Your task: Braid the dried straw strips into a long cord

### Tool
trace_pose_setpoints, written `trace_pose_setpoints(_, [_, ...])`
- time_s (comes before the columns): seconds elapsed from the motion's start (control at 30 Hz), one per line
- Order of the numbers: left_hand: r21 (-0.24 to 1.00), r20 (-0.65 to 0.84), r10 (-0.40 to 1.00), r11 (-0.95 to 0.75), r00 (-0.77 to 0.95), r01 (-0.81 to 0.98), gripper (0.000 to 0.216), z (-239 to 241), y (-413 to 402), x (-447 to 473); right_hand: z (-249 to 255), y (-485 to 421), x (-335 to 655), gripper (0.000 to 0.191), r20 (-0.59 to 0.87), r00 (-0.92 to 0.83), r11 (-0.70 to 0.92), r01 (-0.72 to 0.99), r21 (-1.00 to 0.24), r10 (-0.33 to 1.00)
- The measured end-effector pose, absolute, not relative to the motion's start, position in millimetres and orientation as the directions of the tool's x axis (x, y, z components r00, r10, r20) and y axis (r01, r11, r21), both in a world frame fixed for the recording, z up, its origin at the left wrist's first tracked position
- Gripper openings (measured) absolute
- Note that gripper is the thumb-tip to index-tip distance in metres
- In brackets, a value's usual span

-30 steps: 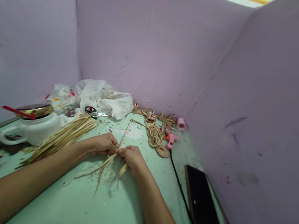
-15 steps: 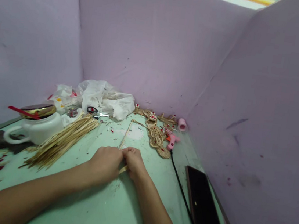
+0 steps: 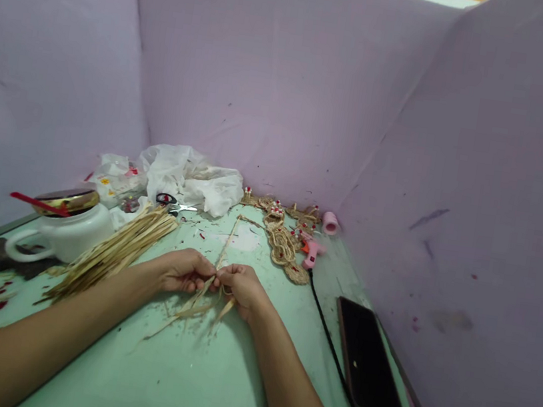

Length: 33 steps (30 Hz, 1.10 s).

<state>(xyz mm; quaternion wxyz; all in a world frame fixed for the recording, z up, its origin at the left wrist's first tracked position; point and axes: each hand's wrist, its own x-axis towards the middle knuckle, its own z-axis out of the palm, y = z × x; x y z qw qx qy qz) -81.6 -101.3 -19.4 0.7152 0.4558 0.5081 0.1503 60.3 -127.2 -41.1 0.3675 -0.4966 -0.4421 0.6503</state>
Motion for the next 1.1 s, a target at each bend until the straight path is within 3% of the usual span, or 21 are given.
trace_pose_setpoints(0.1, [0.810,-0.586,0.717,0.506,0.378,0.294,0.008,-24.4,-102.4,-78.6,-44.5,-124.1,62.4,0.004,-0.302,-0.227,-0.297,0.059,-0.953,0.926])
trace_pose_setpoints(0.2, [0.788,-0.544,0.801,0.386,0.250,0.479,0.010,-21.6,-103.1,-74.1,-47.9,-121.4,63.7,0.002,-0.201,-0.199,-0.136,0.297,-0.945,0.959])
trace_pose_setpoints(0.3, [0.762,-0.479,0.862,0.317,0.163,0.564,0.013,-20.4,-104.9,-68.5,-45.3,-124.2,63.1,0.003,-0.039,-0.125,0.043,0.589,-0.807,0.991])
trace_pose_setpoints(0.37, [0.775,-0.442,0.886,0.296,0.143,0.559,0.014,-22.0,-106.6,-65.2,-39.4,-129.4,61.5,0.006,0.028,-0.048,0.054,0.728,-0.683,0.998])
trace_pose_setpoints(0.47, [0.797,-0.425,0.898,0.311,0.115,0.518,0.016,-25.4,-109.1,-62.2,-29.4,-139.0,56.9,0.010,0.022,0.027,-0.009,0.806,-0.592,0.999])
trace_pose_setpoints(0.6, [0.821,-0.466,0.875,0.372,0.133,0.433,0.014,-29.4,-110.7,-63.8,-24.5,-151.0,47.4,0.013,0.043,-0.022,0.043,0.827,-0.561,0.999])
trace_pose_setpoints(0.7, [0.848,-0.448,0.873,0.347,0.193,0.401,0.012,-31.8,-109.9,-69.0,-26.3,-155.7,45.1,0.015,0.088,-0.112,0.142,0.811,-0.568,0.990])
trace_pose_setpoints(0.8, [0.895,-0.374,0.883,0.264,0.282,0.359,0.012,-31.5,-107.7,-75.8,-27.0,-152.3,53.9,0.015,-0.011,-0.216,0.153,0.726,-0.671,0.976])
trace_pose_setpoints(0.87, [0.917,-0.341,0.878,0.231,0.335,0.326,0.015,-29.6,-106.1,-80.1,-25.0,-146.3,63.1,0.021,-0.107,-0.205,0.050,0.636,-0.770,0.973])
trace_pose_setpoints(1.0, [0.919,-0.361,0.844,0.248,0.397,0.308,0.018,-26.3,-104.2,-85.1,-17.4,-137.6,70.5,0.018,-0.194,0.062,-0.203,0.311,-0.928,0.979])
trace_pose_setpoints(1.1, [0.921,-0.360,0.839,0.248,0.408,0.301,0.017,-26.2,-104.6,-85.1,-15.3,-138.2,62.1,0.008,-0.356,-0.034,-0.356,0.014,-0.934,0.934])
